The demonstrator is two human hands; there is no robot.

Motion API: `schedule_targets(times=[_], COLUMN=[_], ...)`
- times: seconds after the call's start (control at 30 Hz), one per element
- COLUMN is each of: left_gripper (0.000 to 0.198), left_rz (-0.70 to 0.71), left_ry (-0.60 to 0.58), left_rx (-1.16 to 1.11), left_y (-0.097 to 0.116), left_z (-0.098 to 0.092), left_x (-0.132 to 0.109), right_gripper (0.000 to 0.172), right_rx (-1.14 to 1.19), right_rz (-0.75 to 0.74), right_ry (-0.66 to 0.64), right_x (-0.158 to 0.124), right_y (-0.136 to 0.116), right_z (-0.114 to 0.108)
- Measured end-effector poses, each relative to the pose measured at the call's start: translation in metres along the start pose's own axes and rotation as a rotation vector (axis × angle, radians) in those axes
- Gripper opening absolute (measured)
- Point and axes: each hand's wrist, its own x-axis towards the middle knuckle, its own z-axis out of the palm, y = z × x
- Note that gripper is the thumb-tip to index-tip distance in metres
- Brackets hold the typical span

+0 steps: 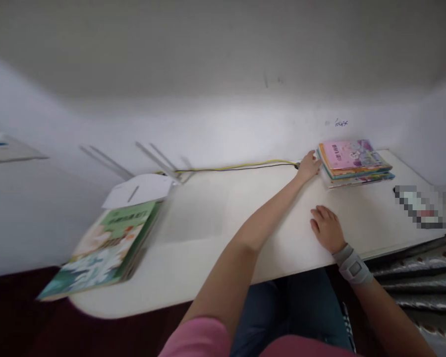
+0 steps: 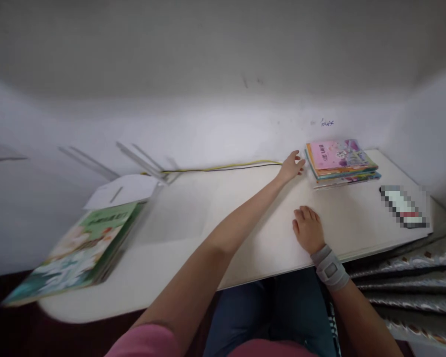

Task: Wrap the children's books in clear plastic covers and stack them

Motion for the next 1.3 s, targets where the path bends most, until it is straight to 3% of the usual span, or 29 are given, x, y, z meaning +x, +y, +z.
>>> schedule_targets(times=[0.13, 0.23, 0.3, 0.37, 0.43, 0.57, 0.7, 0.77, 0.87, 0.97, 1.07, 1.17, 1.23, 1.3], left_gripper=[0.031, 0.028, 0.034, 0.046, 0.050, 0.034, 0.028, 0.031, 0.028, 0.031, 0.034, 0.038, 0.038, 0.040], left_rz=[0.190, -0.034, -0.240, -0.418, -0.495, -0.488, -0.532, -0.555, -0.487, -0.215, -0.033, 0.006, -0.039, -0.128], left_ry=[0.003, 0.118, 0.234, 0.277, 0.252, 0.253, 0.301, 0.355, 0.386, 0.355, 0.317, 0.433, 0.523, 0.580], left_rx=[0.635, 0.985, 1.124, 1.166, 1.120, 1.028, 1.005, 1.004, 0.838, 0.167, -0.200, -0.349, -0.387, -0.375], left_y=[-0.017, -0.043, -0.066, -0.088, -0.106, -0.114, -0.096, -0.082, -0.052, -0.009, 0.033, 0.046, 0.034, 0.009], left_z=[-0.087, -0.155, -0.189, -0.210, -0.220, -0.227, -0.236, -0.233, -0.204, -0.155, -0.124, -0.129, -0.141, -0.149], left_x=[-0.085, -0.159, -0.201, -0.233, -0.255, -0.272, -0.272, -0.269, -0.263, -0.262, -0.273, -0.290, -0.299, -0.305], right_gripper=[0.033, 0.035, 0.036, 0.037, 0.038, 0.040, 0.038, 0.040, 0.053, 0.083, 0.081, 0.056, 0.046, 0.045], right_rx=[-0.036, -0.074, -0.096, -0.105, -0.108, -0.115, -0.065, 0.016, 0.218, 0.378, 0.407, 0.339, 0.298, 0.244], right_rz=[-0.065, -0.096, -0.108, -0.120, -0.128, -0.132, -0.117, -0.113, -0.159, -0.177, -0.081, -0.002, -0.015, -0.039], right_ry=[0.019, 0.016, 0.010, 0.007, 0.001, -0.019, -0.018, 0.004, 0.048, 0.083, 0.258, 0.493, 0.553, 0.515], right_x=[-0.003, -0.005, -0.006, -0.007, -0.008, -0.008, -0.009, -0.011, -0.015, -0.014, -0.002, 0.011, 0.012, 0.006], right_y=[0.005, 0.007, 0.008, 0.009, 0.010, 0.016, 0.020, 0.007, -0.044, -0.108, -0.137, -0.113, -0.086, -0.065], right_z=[0.003, 0.004, 0.004, 0.005, 0.006, 0.007, 0.007, 0.006, 0.001, -0.009, -0.023, -0.041, -0.053, -0.060])
